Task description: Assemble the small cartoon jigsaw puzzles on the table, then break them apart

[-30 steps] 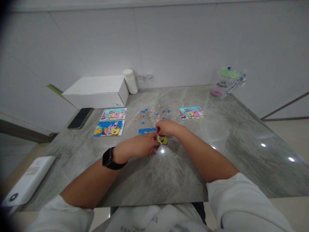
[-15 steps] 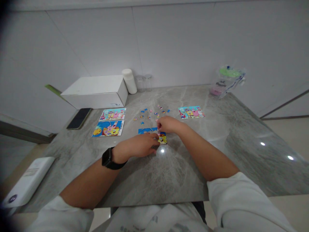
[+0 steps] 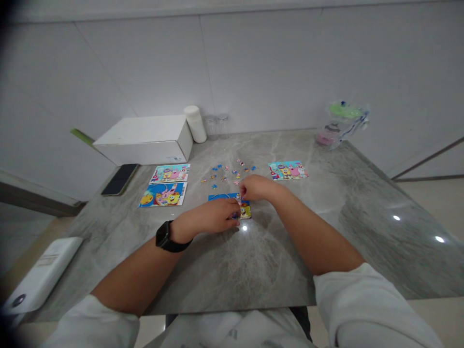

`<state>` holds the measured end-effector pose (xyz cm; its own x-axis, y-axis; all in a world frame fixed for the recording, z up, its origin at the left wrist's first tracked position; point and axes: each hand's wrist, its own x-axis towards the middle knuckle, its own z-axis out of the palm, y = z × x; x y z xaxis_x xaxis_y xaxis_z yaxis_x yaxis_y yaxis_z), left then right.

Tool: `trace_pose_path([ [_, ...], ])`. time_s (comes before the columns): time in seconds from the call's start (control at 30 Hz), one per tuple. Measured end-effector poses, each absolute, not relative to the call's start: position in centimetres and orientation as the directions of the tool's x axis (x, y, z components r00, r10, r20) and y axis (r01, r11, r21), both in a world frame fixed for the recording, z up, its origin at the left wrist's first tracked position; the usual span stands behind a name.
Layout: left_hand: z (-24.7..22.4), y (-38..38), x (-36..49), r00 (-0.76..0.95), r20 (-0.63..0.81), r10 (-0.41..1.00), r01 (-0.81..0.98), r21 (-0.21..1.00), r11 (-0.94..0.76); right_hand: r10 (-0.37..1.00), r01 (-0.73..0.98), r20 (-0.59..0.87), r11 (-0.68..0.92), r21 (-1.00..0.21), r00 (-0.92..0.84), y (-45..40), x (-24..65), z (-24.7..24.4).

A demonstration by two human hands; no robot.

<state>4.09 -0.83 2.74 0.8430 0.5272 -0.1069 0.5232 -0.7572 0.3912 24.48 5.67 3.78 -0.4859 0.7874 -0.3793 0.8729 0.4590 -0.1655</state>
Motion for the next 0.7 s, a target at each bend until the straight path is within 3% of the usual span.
trace_pose_path([
  [0.3,2.4,0.7,4.3,0.801,-0.154,0.579,0.573,0.480,-0.664,0.756,0.872,-0.465,0.482,-0.083,-0.461,4.8,23.7,3.5],
  [0.53,2.5,2.0,3.7,0.770,-0.041,0.637,0.511,0.637,-0.578,0.763,0.878,-0.461,0.470,-0.086,-0.454,4.8,23.7,3.7],
  [0.63,3.5,2.9,2.9,0.617,0.092,0.781,0.495,0.727,-0.477,0.782,0.878,-0.411,0.464,-0.117,-0.469,5.1,24.1,4.5],
  [0.7,4.2,3.7,2.1,0.390,0.218,0.894,0.467,0.791,-0.396,0.810,0.884,-0.357,0.445,-0.146,-0.466,5.3,24.7,5.2],
])
